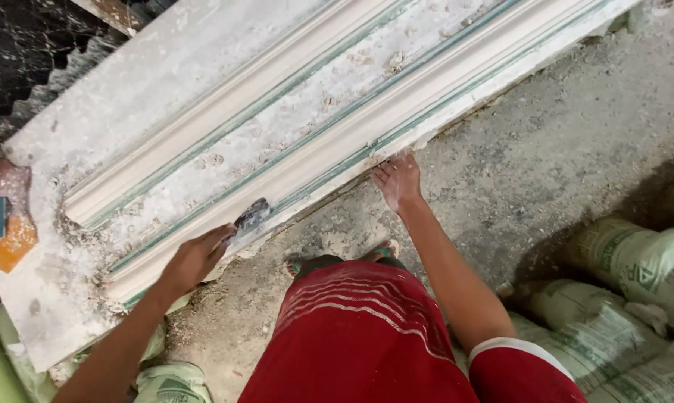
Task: Using a small metal scraper to remove excess material and smooth the surface of decorative plaster moldings
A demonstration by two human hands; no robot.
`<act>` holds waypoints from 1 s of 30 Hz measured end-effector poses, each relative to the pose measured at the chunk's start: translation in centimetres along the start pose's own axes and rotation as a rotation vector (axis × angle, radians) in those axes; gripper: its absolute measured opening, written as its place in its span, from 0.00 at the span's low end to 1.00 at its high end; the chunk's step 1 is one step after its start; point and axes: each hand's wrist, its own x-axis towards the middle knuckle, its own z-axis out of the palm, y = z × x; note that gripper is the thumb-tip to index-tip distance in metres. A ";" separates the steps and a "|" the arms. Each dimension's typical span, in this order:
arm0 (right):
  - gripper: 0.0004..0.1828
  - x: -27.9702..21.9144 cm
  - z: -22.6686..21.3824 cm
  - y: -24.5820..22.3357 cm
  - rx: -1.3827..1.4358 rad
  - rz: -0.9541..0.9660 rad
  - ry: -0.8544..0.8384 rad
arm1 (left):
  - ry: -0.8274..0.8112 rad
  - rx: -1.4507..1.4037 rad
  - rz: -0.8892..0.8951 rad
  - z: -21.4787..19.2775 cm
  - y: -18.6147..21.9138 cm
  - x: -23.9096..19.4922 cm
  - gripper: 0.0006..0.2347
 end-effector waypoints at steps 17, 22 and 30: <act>0.24 -1.1 -2.2 -1.3 -0.106 -0.005 0.153 | 0.098 -0.023 0.453 9.0 28.9 33.4 0.18; 0.40 -4.1 -4.6 -4.5 -0.023 -0.061 -0.008 | 0.059 0.003 0.478 2.2 28.4 23.8 0.20; 0.42 -0.8 -2.3 -5.6 -0.012 -0.056 -0.046 | -0.134 0.198 0.160 1.7 20.5 17.6 0.20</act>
